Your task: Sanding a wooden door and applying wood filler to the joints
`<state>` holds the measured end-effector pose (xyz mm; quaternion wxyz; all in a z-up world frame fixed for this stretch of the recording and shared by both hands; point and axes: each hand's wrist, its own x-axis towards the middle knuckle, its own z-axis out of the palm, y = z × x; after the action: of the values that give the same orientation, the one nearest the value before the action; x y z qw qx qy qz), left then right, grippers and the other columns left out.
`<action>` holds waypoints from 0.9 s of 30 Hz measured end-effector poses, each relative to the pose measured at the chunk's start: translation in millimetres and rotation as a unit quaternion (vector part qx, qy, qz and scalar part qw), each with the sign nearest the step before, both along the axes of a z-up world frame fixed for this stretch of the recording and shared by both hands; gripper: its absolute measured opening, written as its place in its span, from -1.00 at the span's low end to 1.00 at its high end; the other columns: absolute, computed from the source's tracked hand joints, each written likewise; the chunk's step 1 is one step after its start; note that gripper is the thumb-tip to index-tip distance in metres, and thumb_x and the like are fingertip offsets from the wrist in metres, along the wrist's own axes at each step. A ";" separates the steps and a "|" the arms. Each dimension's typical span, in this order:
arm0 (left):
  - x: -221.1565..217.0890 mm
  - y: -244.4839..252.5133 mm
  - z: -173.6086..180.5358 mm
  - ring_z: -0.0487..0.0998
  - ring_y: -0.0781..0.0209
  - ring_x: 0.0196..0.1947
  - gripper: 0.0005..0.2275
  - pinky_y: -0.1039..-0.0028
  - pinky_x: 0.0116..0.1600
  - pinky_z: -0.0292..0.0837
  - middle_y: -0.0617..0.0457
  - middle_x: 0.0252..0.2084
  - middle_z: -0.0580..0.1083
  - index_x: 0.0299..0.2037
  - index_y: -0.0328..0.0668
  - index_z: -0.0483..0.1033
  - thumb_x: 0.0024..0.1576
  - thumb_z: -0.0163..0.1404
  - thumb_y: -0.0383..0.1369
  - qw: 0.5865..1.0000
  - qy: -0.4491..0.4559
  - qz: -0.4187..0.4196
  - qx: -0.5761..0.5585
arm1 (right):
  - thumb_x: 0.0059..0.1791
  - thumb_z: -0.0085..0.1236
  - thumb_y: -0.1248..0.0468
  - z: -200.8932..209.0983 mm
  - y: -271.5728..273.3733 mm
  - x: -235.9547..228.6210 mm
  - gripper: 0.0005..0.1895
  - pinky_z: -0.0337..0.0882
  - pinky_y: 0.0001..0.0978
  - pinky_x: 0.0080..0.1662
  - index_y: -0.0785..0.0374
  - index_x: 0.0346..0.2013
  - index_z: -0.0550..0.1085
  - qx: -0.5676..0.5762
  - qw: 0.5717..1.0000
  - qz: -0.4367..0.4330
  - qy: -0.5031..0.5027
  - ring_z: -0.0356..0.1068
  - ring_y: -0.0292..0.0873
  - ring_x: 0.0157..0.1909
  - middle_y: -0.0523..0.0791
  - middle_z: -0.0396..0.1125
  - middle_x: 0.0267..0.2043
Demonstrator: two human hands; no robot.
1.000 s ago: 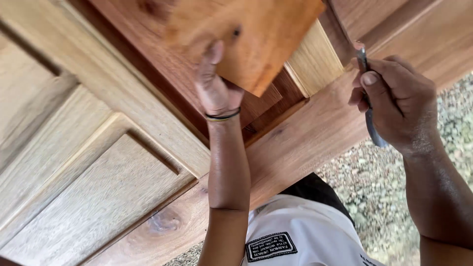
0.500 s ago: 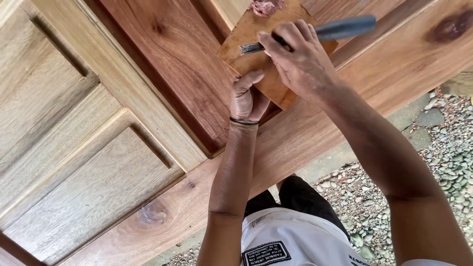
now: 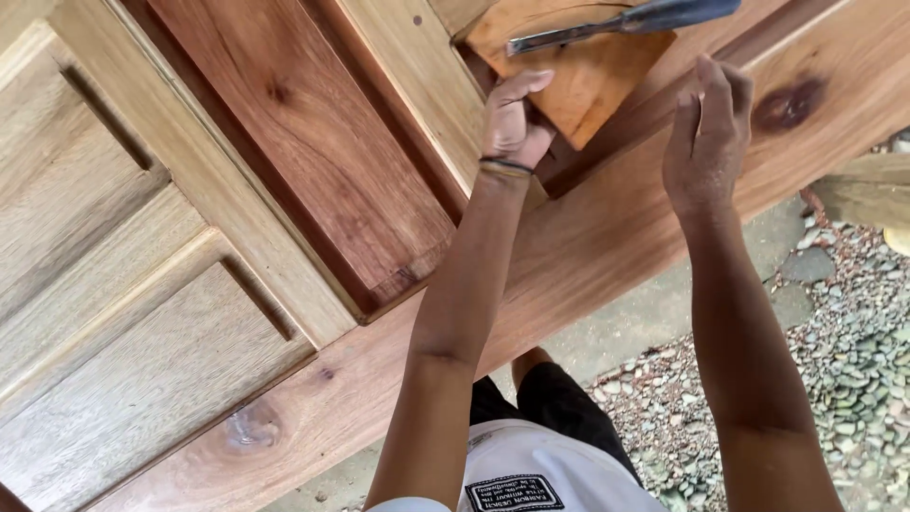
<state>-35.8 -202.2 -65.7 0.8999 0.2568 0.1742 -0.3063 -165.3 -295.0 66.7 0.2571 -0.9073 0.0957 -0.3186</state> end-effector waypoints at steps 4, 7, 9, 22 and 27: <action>11.6 -24.6 20.1 0.44 0.19 -0.51 -0.89 0.41 -0.34 0.37 0.02 -0.59 0.44 -0.66 -0.30 0.49 -0.39 0.08 -0.63 1.000 -0.019 -0.009 0.023 | -0.02 -0.25 0.45 -24.2 -17.7 -16.7 -0.72 0.15 -0.12 0.03 0.57 -0.03 0.18 -0.025 0.998 -0.016 0.061 0.09 0.14 -0.02 0.17 0.03 -0.07; 23.5 -27.5 16.7 0.26 -0.04 0.05 -0.86 0.04 0.16 -0.24 -0.10 -0.32 0.48 -0.58 -0.27 0.53 -0.34 0.17 -0.45 0.983 -0.072 -0.097 0.142 | -0.01 -0.24 0.44 -26.4 -18.0 -15.4 -0.72 0.16 -0.15 0.00 0.53 -0.03 0.19 -0.022 0.997 -0.006 0.068 0.08 0.09 -0.04 0.14 0.06 -0.09; 26.0 -18.8 34.2 0.33 0.00 -0.10 -0.87 0.13 0.07 -0.01 -0.12 -0.31 0.45 -0.52 -0.25 0.43 -0.26 0.09 -0.52 0.984 -0.105 -0.090 0.110 | -0.01 -0.25 0.44 -25.3 -17.7 -16.8 -0.73 0.16 -0.15 -0.01 0.53 -0.04 0.20 -0.015 0.998 -0.005 0.067 0.08 0.09 -0.05 0.14 0.06 -0.10; 3.7 205.1 125.8 0.45 0.25 -0.23 -0.77 0.54 -0.13 0.44 -0.02 -0.19 0.39 -0.10 -0.20 0.27 0.03 -0.09 -0.44 0.689 -0.399 0.044 0.603 | -0.02 -0.28 0.57 24.1 -59.7 57.4 -0.88 0.17 -0.08 -0.23 0.54 -0.46 0.18 -0.014 0.995 0.059 -0.079 0.12 0.13 -0.31 0.16 0.13 -0.40; -5.7 268.7 120.5 0.35 0.02 -0.15 -0.84 0.26 0.05 0.17 -0.11 -0.20 0.37 -0.20 -0.31 0.34 0.01 -0.16 -0.57 0.475 -0.423 0.131 0.760 | 0.03 0.01 0.35 -45.4 -157.9 179.1 -0.82 0.17 -0.19 -0.32 0.38 -0.43 0.32 -0.133 0.989 0.016 0.062 0.19 0.02 -0.34 0.02 0.17 -0.41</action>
<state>-41.5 66.5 54.9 0.3464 0.9129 -0.0309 0.2136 13.8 -452.9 21.3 0.1325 -0.9530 0.0537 -0.2671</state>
